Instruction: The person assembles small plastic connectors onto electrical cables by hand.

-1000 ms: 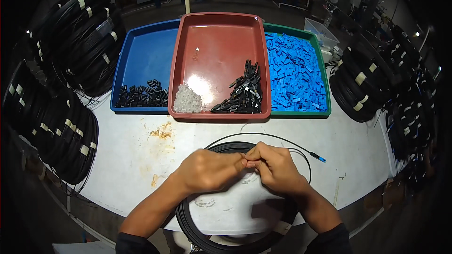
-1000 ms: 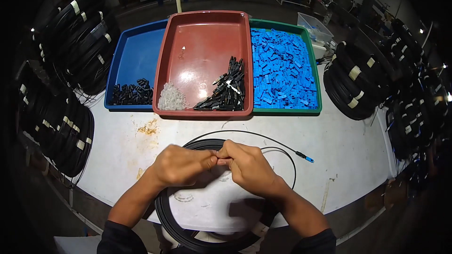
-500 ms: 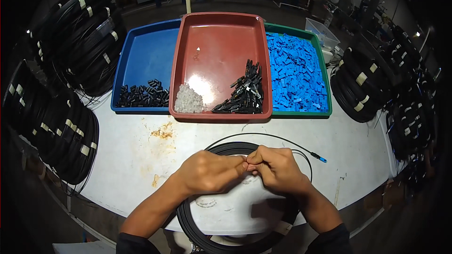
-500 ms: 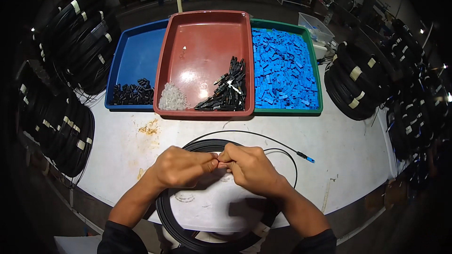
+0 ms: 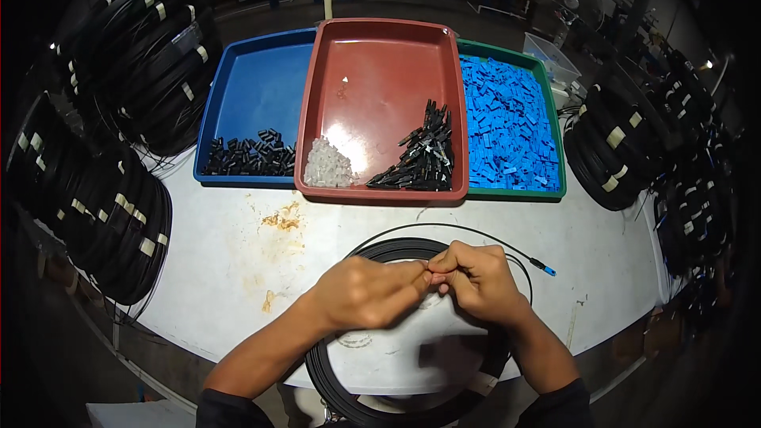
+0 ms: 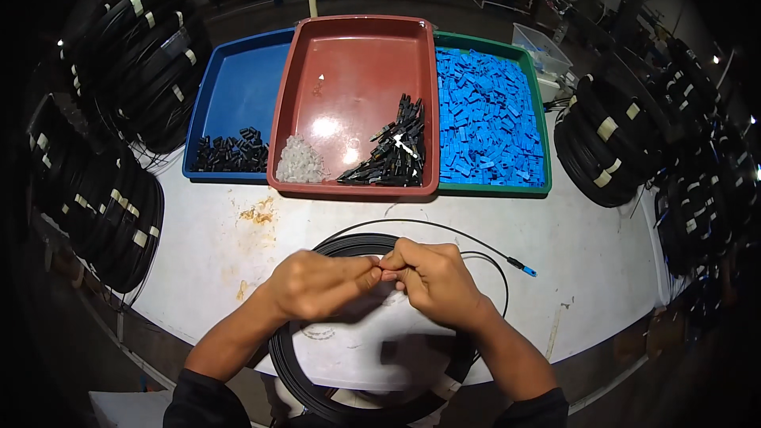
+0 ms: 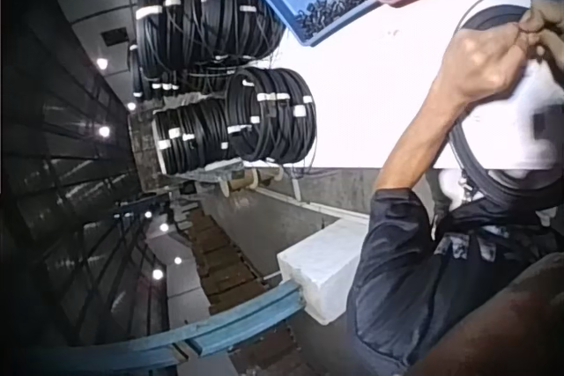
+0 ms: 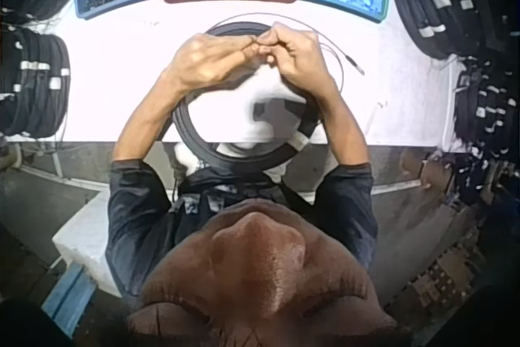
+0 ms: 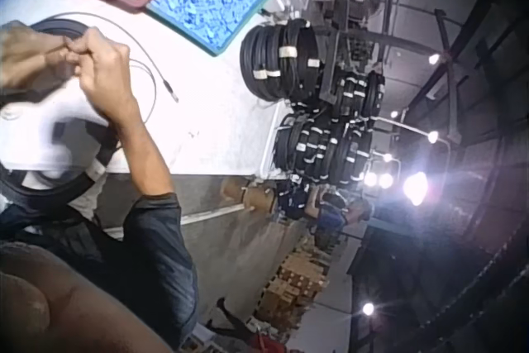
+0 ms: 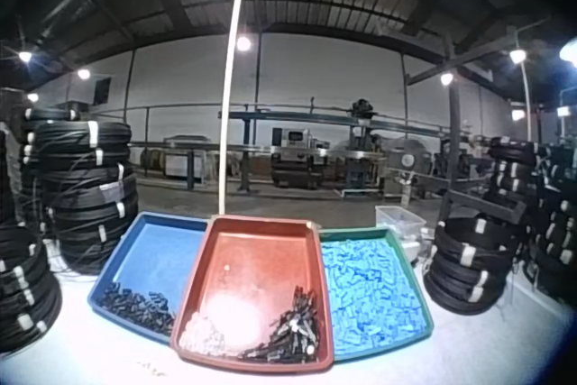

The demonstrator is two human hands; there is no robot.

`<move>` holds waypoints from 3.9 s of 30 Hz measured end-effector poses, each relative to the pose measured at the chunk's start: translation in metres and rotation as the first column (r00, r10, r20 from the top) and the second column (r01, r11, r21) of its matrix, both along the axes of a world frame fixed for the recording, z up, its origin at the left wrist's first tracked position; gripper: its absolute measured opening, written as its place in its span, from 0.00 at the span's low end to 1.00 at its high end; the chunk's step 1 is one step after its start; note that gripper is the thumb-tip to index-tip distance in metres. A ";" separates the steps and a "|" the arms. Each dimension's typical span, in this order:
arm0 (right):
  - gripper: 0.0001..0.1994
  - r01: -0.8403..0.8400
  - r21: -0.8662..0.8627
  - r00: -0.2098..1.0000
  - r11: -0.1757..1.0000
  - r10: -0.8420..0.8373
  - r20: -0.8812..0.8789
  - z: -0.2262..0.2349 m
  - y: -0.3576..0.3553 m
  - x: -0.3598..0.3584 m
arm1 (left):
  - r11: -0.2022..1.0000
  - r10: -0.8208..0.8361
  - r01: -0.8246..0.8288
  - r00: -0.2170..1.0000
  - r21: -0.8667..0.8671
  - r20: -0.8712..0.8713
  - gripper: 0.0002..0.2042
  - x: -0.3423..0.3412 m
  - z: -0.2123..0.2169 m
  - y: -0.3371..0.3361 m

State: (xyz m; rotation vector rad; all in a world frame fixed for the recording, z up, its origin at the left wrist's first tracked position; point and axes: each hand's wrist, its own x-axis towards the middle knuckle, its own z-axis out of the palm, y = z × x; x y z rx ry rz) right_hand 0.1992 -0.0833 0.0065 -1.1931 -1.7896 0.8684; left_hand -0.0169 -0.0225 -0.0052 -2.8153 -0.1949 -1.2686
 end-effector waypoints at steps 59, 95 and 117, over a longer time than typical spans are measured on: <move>0.10 -0.047 0.781 0.871 0.623 -0.358 0.338 0.000 -0.001 -0.005 | 0.029 0.061 0.333 0.940 -0.942 0.334 0.05 0.009 0.015 -0.006; 0.06 -0.040 0.769 0.938 0.638 -0.242 0.249 -0.002 0.006 -0.003 | 0.514 0.110 0.111 0.975 -0.851 0.193 0.08 0.013 0.016 -0.008; 0.07 -0.100 0.756 0.933 0.647 -0.203 0.297 0.001 -0.001 0.001 | 0.479 0.101 0.125 0.975 -0.869 0.196 0.06 0.013 0.015 -0.009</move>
